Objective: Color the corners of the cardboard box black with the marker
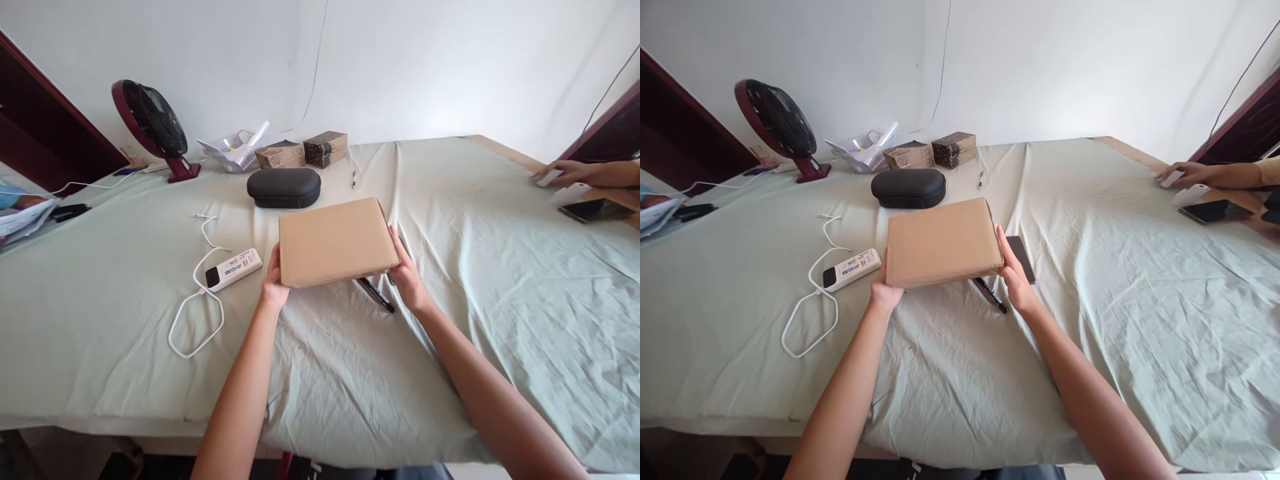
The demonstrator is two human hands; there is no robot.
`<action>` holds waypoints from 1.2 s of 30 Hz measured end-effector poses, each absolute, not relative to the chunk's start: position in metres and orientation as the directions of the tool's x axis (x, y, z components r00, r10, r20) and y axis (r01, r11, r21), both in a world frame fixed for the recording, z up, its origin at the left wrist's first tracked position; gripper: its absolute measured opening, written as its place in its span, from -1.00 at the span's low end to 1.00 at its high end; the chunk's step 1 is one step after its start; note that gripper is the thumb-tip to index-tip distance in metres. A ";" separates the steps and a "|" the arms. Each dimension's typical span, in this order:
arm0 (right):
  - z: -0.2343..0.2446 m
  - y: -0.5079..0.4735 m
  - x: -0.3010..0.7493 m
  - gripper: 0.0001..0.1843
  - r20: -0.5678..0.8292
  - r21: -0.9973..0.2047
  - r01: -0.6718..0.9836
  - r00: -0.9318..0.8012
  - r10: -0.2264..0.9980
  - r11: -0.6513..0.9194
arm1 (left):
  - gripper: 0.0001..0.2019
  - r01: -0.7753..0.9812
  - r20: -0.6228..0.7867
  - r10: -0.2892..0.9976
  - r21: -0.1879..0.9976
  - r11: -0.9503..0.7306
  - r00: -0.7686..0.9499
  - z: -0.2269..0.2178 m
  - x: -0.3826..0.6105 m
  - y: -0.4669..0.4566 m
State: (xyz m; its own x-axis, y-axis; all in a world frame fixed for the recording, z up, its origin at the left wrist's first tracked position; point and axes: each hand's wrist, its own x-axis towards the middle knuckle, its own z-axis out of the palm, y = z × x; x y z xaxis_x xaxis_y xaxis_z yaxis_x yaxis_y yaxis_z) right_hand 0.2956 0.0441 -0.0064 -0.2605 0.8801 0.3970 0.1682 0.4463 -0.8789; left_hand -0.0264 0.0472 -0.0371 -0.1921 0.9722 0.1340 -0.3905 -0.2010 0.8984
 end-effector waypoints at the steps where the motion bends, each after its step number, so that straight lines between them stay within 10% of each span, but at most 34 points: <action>1: -0.006 0.044 0.295 0.02 0.407 -0.880 0.147 -0.260 0.876 0.453 | -0.27 -0.406 0.137 0.969 0.889 -0.211 -0.204 -0.035 -0.026 0.047; 17: 0.006 0.032 0.282 -0.13 0.351 -0.929 0.046 -0.212 0.912 0.368 | -0.21 -0.318 0.258 0.933 0.888 -0.331 -0.251 -0.018 -0.021 0.043; 24: -0.003 0.036 0.283 -0.10 0.405 -0.895 0.110 -0.200 0.892 0.431 | -0.43 -0.403 0.259 0.928 0.845 -0.352 -0.266 -0.022 -0.023 0.047; 36: -0.011 0.041 0.286 -0.11 0.409 -0.829 0.312 -0.227 0.884 0.464 | -0.26 -0.318 0.404 0.877 0.822 -0.473 -0.260 -0.026 -0.023 0.046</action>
